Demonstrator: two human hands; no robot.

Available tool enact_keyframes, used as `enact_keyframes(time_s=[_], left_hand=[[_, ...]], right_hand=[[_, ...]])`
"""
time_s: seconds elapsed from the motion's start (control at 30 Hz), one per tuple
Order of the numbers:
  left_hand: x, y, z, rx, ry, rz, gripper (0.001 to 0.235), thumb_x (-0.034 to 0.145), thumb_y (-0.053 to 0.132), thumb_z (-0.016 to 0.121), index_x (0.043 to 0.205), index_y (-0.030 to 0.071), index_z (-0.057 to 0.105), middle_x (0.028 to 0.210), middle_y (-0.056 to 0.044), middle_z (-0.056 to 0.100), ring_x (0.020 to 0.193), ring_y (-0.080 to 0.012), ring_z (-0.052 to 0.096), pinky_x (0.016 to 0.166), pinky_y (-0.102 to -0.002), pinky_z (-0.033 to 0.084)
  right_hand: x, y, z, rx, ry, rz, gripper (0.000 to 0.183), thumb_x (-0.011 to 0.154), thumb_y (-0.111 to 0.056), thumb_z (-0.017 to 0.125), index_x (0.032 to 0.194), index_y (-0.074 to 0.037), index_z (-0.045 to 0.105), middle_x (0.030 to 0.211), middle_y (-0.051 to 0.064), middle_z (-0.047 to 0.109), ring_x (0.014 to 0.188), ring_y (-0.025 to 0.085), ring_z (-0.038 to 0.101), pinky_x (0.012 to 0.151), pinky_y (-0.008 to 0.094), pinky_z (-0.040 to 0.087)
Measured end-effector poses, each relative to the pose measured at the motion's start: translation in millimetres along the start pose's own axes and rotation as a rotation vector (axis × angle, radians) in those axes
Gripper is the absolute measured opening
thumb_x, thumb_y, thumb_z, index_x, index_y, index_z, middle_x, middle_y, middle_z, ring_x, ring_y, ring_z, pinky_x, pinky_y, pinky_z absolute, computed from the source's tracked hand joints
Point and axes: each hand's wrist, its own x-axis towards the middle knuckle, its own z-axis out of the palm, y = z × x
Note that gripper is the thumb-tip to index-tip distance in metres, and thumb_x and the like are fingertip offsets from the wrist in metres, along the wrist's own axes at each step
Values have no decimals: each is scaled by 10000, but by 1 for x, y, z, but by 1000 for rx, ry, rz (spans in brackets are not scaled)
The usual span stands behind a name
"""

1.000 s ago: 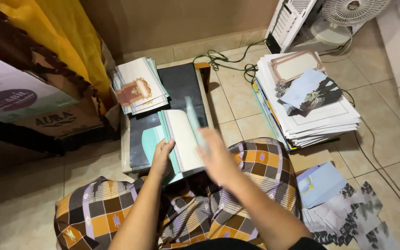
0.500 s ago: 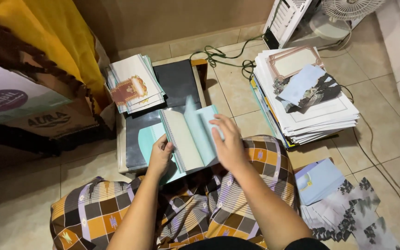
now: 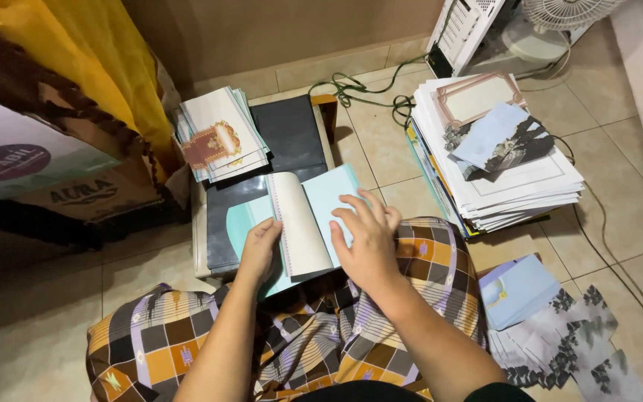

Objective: Inserting individual printed cards into plastic sleeves within a light blue folder.

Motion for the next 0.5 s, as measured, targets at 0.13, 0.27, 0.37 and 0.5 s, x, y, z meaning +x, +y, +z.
enact_keyframes(time_s=[0.13,0.27,0.37,0.5], left_hand=[[-7,13,4,90,1,46,216,983,158,689,775,99,692,610,53,546,637,-65,527,642,-203,424],[-12,30,11,-38,-18,45,140,949,182,729,910,65,664,695,-3,644,661,-101,607,674,-246,511],[-7,14,5,-134,26,79,382,961,163,671,1276,67,478,1058,-82,620,931,-156,623,855,-306,524],[-12,32,12,60,311,279,646,1036,33,453,1584,151,133,1382,-142,423,1145,-211,486,1012,-403,431]], right_hand=[[-3,9,23,171,-120,-2,168,981,-230,592,1091,-147,689,1262,59,647,1291,295,541,1014,496,361],[-2,10,41,252,-407,60,397,1045,-256,469,1388,-69,538,1431,187,544,1394,349,461,1121,522,345],[-3,9,52,149,-599,90,489,1061,-205,377,1517,-31,379,1558,228,387,1490,355,305,1194,532,200],[-4,5,57,7,-725,134,545,1061,-122,319,1593,-31,246,1661,222,210,1552,353,133,1219,541,34]])
